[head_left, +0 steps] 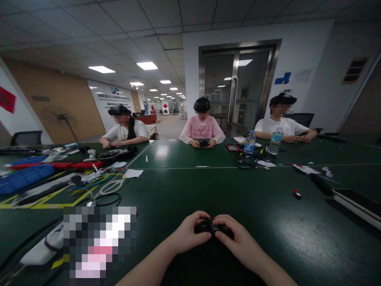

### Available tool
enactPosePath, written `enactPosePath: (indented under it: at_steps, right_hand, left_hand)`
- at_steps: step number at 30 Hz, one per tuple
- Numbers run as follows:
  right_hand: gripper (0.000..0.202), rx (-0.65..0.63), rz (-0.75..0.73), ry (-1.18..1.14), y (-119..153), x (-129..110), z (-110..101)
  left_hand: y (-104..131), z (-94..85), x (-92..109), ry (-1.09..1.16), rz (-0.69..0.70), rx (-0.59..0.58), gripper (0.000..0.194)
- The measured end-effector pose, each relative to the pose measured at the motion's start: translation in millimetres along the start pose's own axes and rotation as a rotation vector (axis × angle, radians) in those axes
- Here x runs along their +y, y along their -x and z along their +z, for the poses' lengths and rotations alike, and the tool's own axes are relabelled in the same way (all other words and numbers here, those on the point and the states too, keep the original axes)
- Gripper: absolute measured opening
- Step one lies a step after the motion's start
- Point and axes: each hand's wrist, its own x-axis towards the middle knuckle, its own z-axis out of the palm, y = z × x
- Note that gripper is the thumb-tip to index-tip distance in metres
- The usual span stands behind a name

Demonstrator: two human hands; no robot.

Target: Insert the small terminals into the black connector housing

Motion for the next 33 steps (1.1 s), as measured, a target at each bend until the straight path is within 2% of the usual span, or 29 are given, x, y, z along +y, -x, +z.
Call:
enactPosePath:
  at_steps: [8,16,21,27,33]
  right_hand:
    - [0.02,-0.014,0.008,-0.014,0.6,0.6,-0.1]
    - [0.02,-0.018,0.022,0.007,-0.1,4.2,-0.8]
    - [0.019,-0.017,0.028,0.033,0.3,4.8,-0.8]
    - [0.019,0.007,-0.002,0.024,0.8,5.1,0.0]
    - [0.019,0.031,0.038,-0.024,-0.5,5.6,-1.6]
  left_hand:
    - [1.5,-0.9,2.8,-0.022,0.007,-0.008,0.038]
    - [3.5,-0.1,9.4,-0.271,0.029,0.096,0.04]
    - [1.8,0.2,10.6,-0.243,-0.011,0.052,0.041]
    - [0.6,0.6,8.4,-0.224,0.016,0.068,0.04]
    - [1.5,0.8,11.6,-0.21,-0.01,0.055,0.039]
